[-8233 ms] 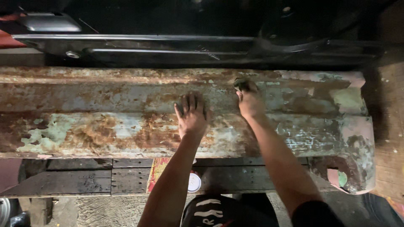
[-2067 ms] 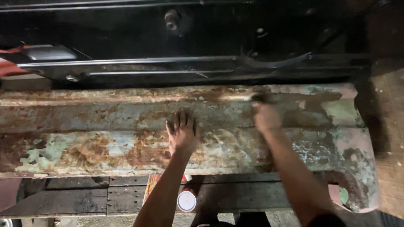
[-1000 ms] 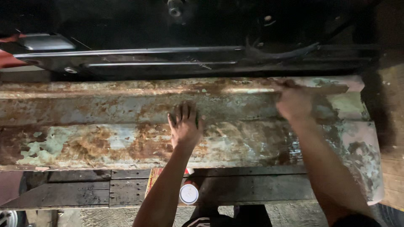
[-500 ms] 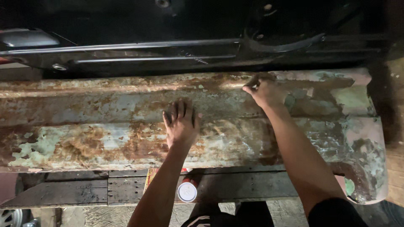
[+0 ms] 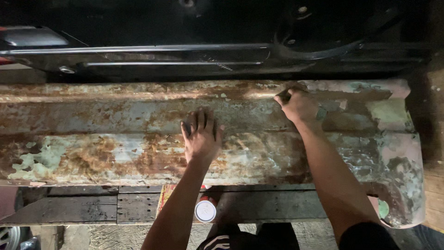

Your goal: The person sands a long, rusty metal panel with sandpaper held in both hands. They move the sandpaper back and forth across the surface to remove rust and old paint.

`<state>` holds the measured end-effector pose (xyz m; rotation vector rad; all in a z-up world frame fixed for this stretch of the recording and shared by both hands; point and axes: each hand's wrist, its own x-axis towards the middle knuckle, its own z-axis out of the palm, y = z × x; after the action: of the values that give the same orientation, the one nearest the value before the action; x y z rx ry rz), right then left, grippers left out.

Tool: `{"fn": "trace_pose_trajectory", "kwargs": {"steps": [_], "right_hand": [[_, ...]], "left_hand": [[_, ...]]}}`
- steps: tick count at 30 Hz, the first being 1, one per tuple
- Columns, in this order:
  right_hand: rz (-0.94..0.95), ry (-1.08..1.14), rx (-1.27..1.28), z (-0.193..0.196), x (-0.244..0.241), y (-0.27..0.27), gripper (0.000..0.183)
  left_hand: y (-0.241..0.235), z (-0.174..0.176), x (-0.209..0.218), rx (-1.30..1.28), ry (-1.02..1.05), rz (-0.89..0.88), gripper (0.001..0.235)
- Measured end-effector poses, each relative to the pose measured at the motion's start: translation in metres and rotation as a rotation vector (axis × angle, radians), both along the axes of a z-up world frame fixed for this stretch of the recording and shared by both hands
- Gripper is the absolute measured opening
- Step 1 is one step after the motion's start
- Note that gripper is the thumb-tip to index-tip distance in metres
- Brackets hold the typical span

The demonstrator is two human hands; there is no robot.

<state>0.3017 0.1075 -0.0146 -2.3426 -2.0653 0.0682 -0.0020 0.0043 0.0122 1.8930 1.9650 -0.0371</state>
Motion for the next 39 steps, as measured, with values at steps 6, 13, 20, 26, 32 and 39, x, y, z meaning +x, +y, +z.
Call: {"fn": "trace_pose_trajectory", "kwargs": {"steps": [6,13,20,26,32,39], "right_hand": [[-0.085,-0.014,-0.221,0.013,-0.017,-0.009,0.061],[0.023,0.212,0.072,-0.002,0.0,-0.02,0.047],[0.229,0.073,0.17,0.01,0.045,-0.062,0.078],[0.126,0.035,0.14,0.0,0.044,-0.072,0.056],[0.31,-0.365,0.156,0.004,0.042,-0.063,0.04],[-0.089,-0.041,-0.183,0.009,0.046,-0.043,0.037]], "left_hand": [[-0.002,-0.006,0.0,0.075,-0.005,0.001,0.071],[-0.005,-0.016,0.001,0.133,-0.021,0.014,0.07],[-0.005,-0.012,0.0,0.168,-0.049,0.017,0.07],[-0.008,-0.002,-0.001,0.114,-0.036,0.017,0.072],[-0.003,0.003,0.0,0.085,-0.037,-0.006,0.075],[0.039,-0.004,-0.026,-0.007,0.125,-0.12,0.082]]}}
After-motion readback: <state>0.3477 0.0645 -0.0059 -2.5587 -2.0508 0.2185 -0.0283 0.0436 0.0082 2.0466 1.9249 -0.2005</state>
